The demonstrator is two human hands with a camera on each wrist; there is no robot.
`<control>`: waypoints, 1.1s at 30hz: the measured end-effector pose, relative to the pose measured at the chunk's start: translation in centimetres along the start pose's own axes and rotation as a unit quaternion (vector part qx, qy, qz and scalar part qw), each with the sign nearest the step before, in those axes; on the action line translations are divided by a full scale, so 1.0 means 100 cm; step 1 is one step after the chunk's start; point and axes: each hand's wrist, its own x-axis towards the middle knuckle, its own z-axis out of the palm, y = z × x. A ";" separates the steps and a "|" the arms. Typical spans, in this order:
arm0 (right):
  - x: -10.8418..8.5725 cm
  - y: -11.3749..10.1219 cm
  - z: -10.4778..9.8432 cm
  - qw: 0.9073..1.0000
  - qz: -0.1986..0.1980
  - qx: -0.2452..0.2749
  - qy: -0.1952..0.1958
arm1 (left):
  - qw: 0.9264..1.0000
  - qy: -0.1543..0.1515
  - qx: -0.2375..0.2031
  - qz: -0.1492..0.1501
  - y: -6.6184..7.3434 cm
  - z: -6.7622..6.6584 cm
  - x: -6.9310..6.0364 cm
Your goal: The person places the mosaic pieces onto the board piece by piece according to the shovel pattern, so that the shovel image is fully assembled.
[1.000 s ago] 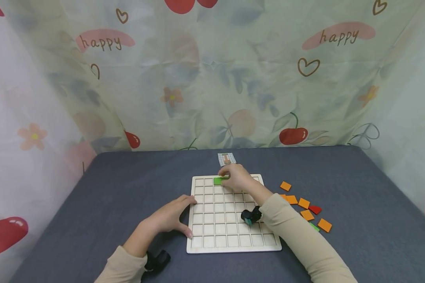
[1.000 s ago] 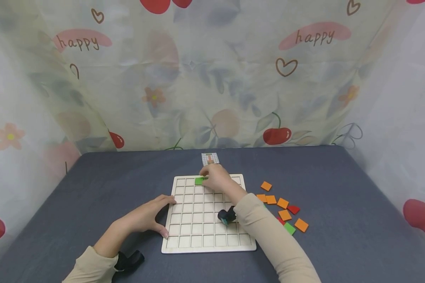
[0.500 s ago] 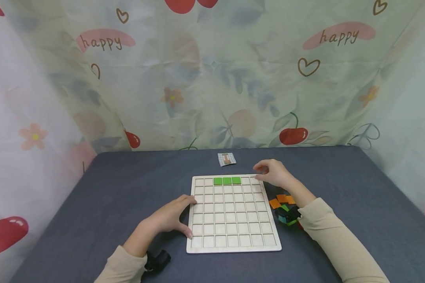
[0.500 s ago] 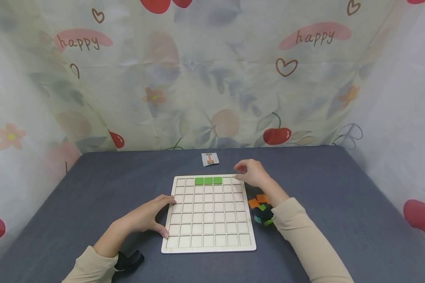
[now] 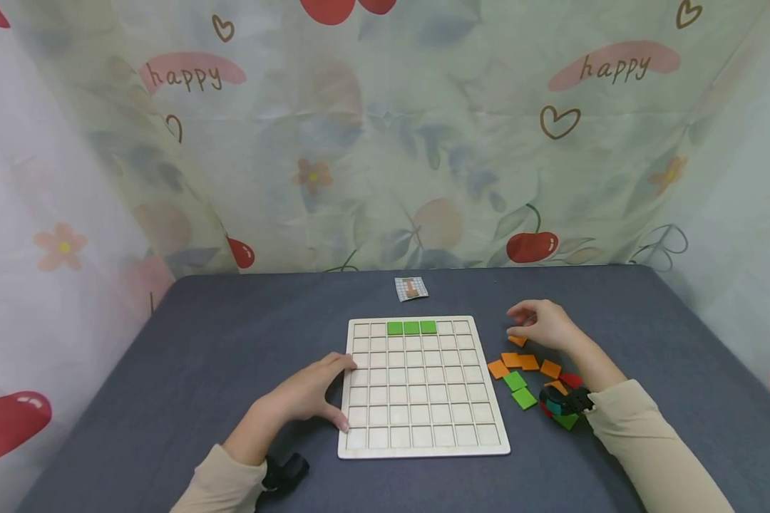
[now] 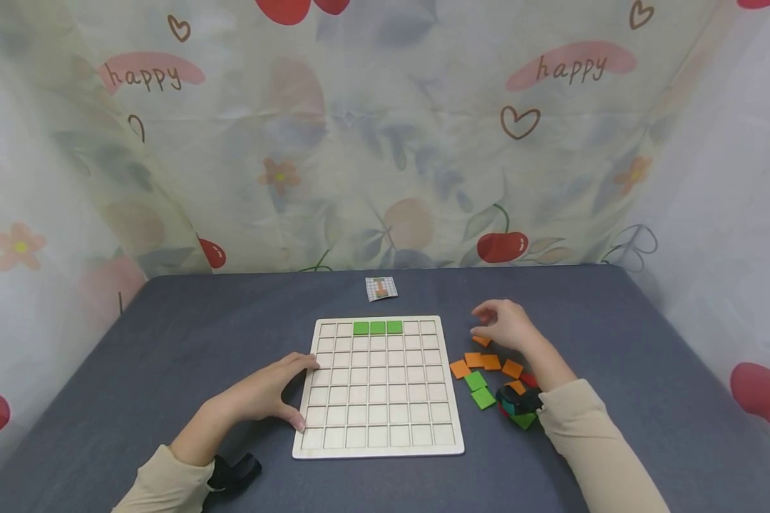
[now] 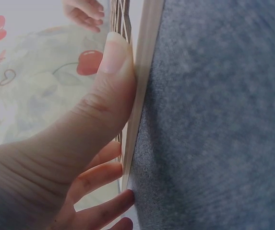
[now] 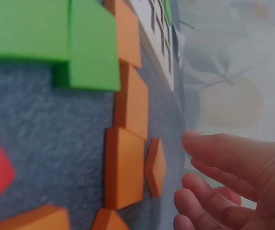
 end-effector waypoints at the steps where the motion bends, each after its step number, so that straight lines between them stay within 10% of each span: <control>1: -0.001 0.002 0.000 1.000 0.003 0.000 -0.004 | 1.000 0.000 0.000 0.000 0.000 0.000 0.000; 33: -0.009 0.010 0.007 0.999 0.013 -0.005 -0.031 | 1.000 -0.001 0.001 0.007 0.000 -0.001 0.000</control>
